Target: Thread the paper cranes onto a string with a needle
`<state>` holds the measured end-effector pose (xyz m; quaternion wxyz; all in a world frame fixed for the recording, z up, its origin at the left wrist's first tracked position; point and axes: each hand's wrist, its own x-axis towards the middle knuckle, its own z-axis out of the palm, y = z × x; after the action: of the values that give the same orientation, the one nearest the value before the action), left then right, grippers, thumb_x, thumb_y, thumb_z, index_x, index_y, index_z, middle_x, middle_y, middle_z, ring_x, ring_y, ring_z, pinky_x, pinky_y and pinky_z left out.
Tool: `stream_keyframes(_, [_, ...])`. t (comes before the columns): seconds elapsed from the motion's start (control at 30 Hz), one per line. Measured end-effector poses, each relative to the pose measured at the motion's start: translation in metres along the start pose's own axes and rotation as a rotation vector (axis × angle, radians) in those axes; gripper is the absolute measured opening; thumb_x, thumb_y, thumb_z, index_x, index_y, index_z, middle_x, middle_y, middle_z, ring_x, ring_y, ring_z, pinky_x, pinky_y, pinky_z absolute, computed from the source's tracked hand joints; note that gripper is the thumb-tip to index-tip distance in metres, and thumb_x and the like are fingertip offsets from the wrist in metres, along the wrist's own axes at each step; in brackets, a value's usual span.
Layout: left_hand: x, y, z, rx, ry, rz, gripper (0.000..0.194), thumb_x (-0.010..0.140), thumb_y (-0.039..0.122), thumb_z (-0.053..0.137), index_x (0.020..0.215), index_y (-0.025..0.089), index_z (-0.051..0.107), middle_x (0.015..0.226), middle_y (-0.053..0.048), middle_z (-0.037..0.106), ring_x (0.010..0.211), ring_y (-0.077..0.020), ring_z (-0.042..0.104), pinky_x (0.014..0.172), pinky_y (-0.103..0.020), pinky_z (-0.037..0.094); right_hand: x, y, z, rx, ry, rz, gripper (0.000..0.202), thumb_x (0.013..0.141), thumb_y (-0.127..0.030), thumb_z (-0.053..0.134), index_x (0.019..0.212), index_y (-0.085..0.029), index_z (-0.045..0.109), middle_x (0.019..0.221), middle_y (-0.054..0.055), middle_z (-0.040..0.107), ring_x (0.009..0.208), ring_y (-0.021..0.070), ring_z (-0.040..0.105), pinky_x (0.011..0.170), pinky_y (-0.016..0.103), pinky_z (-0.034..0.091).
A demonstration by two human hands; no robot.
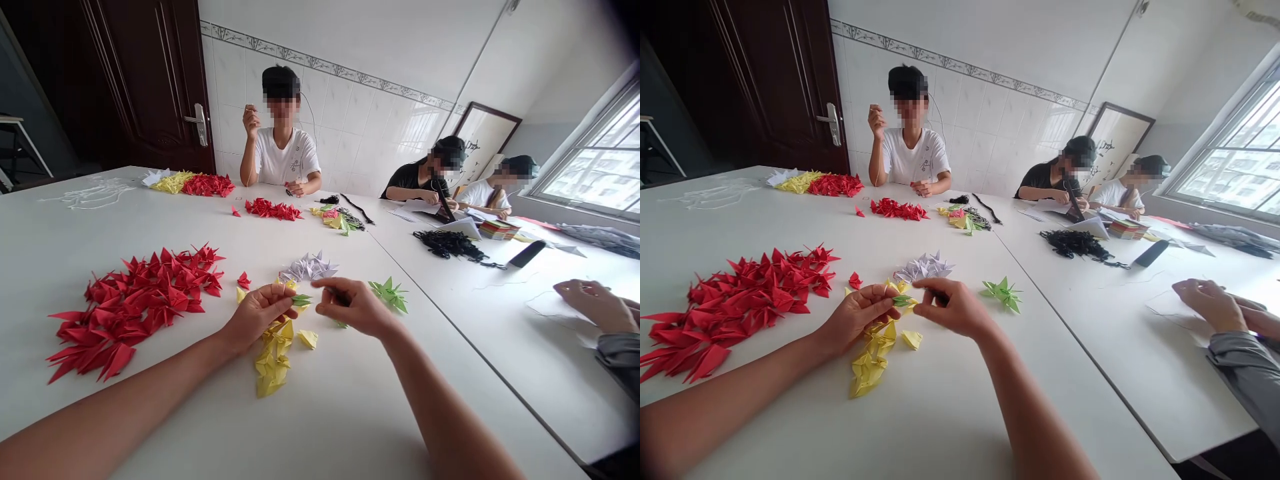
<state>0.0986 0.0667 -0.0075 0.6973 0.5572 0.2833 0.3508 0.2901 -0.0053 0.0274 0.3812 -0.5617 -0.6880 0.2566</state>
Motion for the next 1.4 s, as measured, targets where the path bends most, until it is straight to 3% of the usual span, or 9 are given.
stream_keyframes(0.17, [-0.003,0.000,0.002,0.080,-0.051,0.036,0.024,0.066,0.034,0.072,0.082,0.018,0.066,0.071,-0.003,0.066,0.071,-0.0158,0.063,0.062,-0.025,0.046,0.005,0.001,0.011,-0.079,0.026,0.007,0.016,0.075,-0.029,0.060,0.081,-0.018,0.070,0.073,0.002,0.059,0.058,0.0105,0.048,0.051,0.022,0.039])
stream_keyframes(0.3, [-0.003,-0.003,0.000,0.138,0.019,0.073,0.027,0.067,0.037,0.070,0.085,0.018,0.065,0.088,-0.005,0.066,0.077,-0.0172,0.063,0.071,-0.029,0.049,0.002,0.012,-0.014,-0.173,0.122,0.146,0.022,0.077,-0.034,0.055,0.080,-0.016,0.068,0.065,0.001,0.059,0.055,0.0107,0.046,0.049,0.022,0.037])
stream_keyframes(0.5, [-0.003,-0.009,-0.005,0.239,0.053,0.214,0.021,0.071,0.033,0.066,0.085,0.018,0.064,0.075,-0.003,0.064,0.076,-0.0172,0.062,0.073,-0.029,0.049,-0.009,0.036,-0.054,-0.333,0.153,0.415,0.023,0.064,-0.041,0.064,0.062,-0.018,0.067,0.050,-0.002,0.053,0.045,0.0096,0.040,0.040,0.022,0.028])
stream_keyframes(0.73, [-0.008,-0.010,-0.003,0.376,0.012,0.303,0.012,0.073,0.024,0.060,0.083,0.018,0.063,0.086,-0.004,0.062,0.072,-0.0157,0.061,0.070,-0.029,0.051,-0.021,0.051,-0.086,-0.564,0.401,0.703,0.025,0.074,-0.039,0.052,0.073,-0.017,0.064,0.058,0.003,0.055,0.056,0.0166,0.049,0.045,0.027,0.032])
stream_keyframes(0.9, [-0.009,-0.011,-0.003,0.418,0.000,0.323,0.011,0.073,0.022,0.058,0.083,0.018,0.062,0.086,-0.004,0.062,0.073,-0.0158,0.061,0.070,-0.029,0.052,-0.028,0.064,-0.100,-0.601,0.300,0.907,0.030,0.071,-0.045,0.062,0.066,-0.015,0.063,0.057,0.005,0.058,0.063,0.0226,0.057,0.049,0.030,0.039])
stream_keyframes(1.03, [-0.009,-0.012,-0.003,0.439,-0.004,0.333,0.011,0.074,0.023,0.058,0.084,0.018,0.061,0.084,-0.004,0.061,0.073,-0.0155,0.060,0.069,-0.028,0.052,-0.028,0.073,-0.099,-0.537,0.190,1.004,0.025,0.085,-0.035,0.056,0.097,-0.014,0.061,0.096,0.007,0.063,0.082,0.0194,0.061,0.070,0.035,0.050])
stream_keyframes(1.17, [-0.008,-0.012,-0.004,0.477,-0.018,0.368,0.011,0.075,0.023,0.056,0.083,0.018,0.061,0.084,-0.003,0.061,0.072,-0.0149,0.060,0.069,-0.029,0.052,-0.031,0.076,-0.099,-0.438,0.162,1.024,0.027,0.089,-0.028,0.052,0.113,-0.016,0.054,0.115,0.007,0.056,0.094,0.0199,0.059,0.078,0.038,0.050])
stream_keyframes(1.27, [-0.007,-0.013,-0.004,0.521,-0.017,0.415,0.010,0.076,0.023,0.054,0.083,0.017,0.060,0.084,-0.003,0.061,0.073,-0.0149,0.059,0.068,-0.028,0.051,-0.031,0.068,-0.097,-0.357,0.197,0.944,0.021,0.085,-0.031,0.057,0.091,-0.011,0.060,0.083,0.004,0.062,0.066,0.0142,0.059,0.057,0.026,0.048])
stream_keyframes(1.4, [-0.009,-0.014,-0.002,0.580,-0.017,0.540,0.011,0.078,0.021,0.054,0.087,0.018,0.060,0.092,-0.006,0.061,0.080,-0.0151,0.058,0.068,-0.027,0.048,-0.016,0.040,-0.071,-0.176,0.190,0.707,0.024,0.074,-0.037,0.063,0.065,-0.017,0.052,0.050,-0.007,0.039,0.041,0.0062,0.032,0.039,0.022,0.024])
